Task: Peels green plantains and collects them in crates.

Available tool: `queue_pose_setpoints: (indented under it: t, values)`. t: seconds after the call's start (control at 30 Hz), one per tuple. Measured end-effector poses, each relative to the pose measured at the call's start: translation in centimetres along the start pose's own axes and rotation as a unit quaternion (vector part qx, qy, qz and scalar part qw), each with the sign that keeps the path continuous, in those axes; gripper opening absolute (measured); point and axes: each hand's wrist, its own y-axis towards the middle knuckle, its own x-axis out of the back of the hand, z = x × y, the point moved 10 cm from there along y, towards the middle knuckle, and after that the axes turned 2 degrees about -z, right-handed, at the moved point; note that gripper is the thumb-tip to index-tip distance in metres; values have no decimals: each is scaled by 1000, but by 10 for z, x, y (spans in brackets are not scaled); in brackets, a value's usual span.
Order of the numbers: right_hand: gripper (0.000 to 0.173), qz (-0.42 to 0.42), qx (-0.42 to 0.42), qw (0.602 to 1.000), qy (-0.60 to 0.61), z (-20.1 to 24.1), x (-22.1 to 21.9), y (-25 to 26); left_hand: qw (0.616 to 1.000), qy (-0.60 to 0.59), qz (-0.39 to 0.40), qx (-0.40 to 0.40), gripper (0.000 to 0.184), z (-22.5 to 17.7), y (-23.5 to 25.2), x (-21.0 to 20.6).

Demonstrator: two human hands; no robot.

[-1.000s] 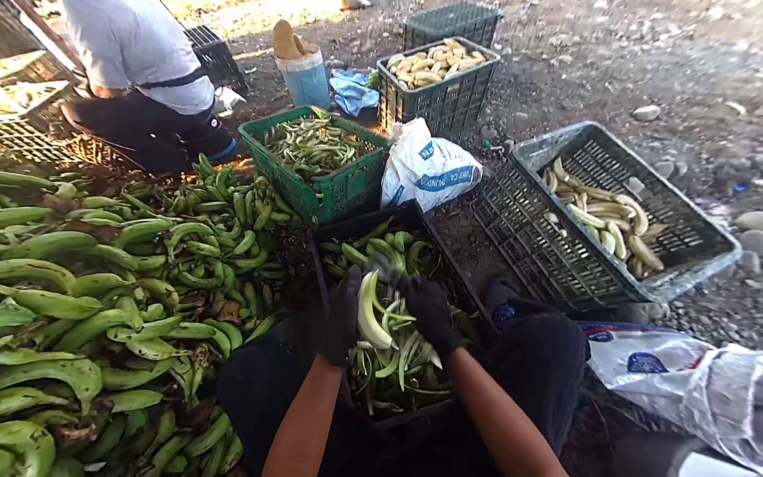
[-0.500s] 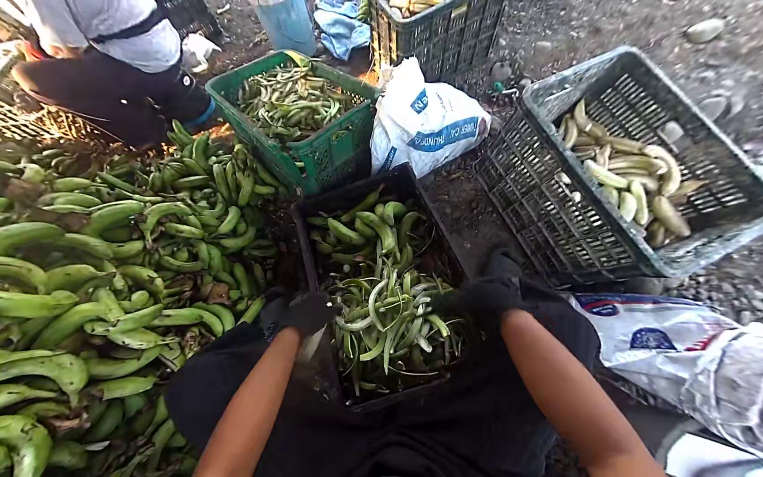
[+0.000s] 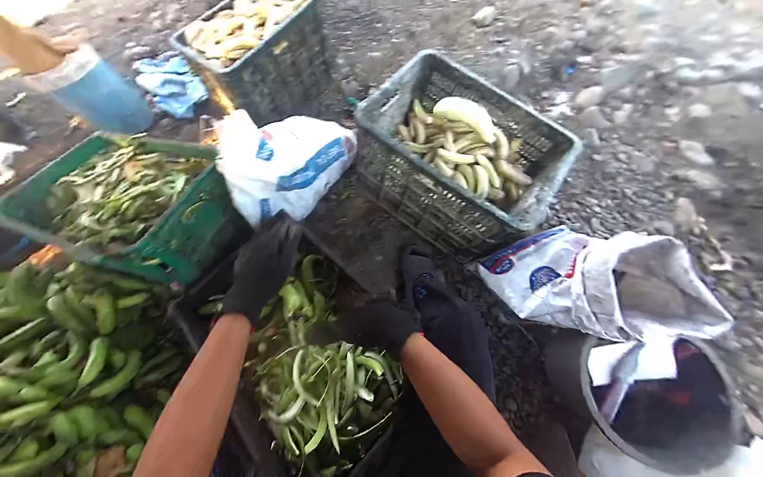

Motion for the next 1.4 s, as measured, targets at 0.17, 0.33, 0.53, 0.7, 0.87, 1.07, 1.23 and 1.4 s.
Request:
queue_pose_setpoints:
  t: [0.17, 0.33, 0.53, 0.7, 0.87, 1.07, 1.23, 1.4]
  values:
    - [52, -98, -19, 995, 28, -12, 52, -9, 940, 150, 213, 222, 66, 144, -22, -140]
    - [43, -64, 36, 997, 26, 4, 41, -5, 954, 84, 165, 236, 58, 113, -36, -156]
    - [47, -103, 29, 994, 27, -2, 39, 3, 949, 144, 128, 248, 51, 134, -40, -120]
    - [51, -130, 24, 990, 40, -6, 38, 7, 960, -85, 65, 258, 45, 127, -73, -42]
    - [45, -160, 15, 987, -9, 0, 45, 8, 922, -299, -83, 233, 43, 118, -107, 40]
    - [51, -226, 25, 971, 78, -23, 45, 14, 653, -712, -250, 55, 50, 94, -200, 115]
    - [69, -235, 66, 951, 190, -26, 26, 17, 854, -394, -337, 45, 76, 118, -228, 125]
    - [64, -69, 114, 887, 441, 16, -46, 13, 837, -440, -291, 147, 68, 138, -209, 59]
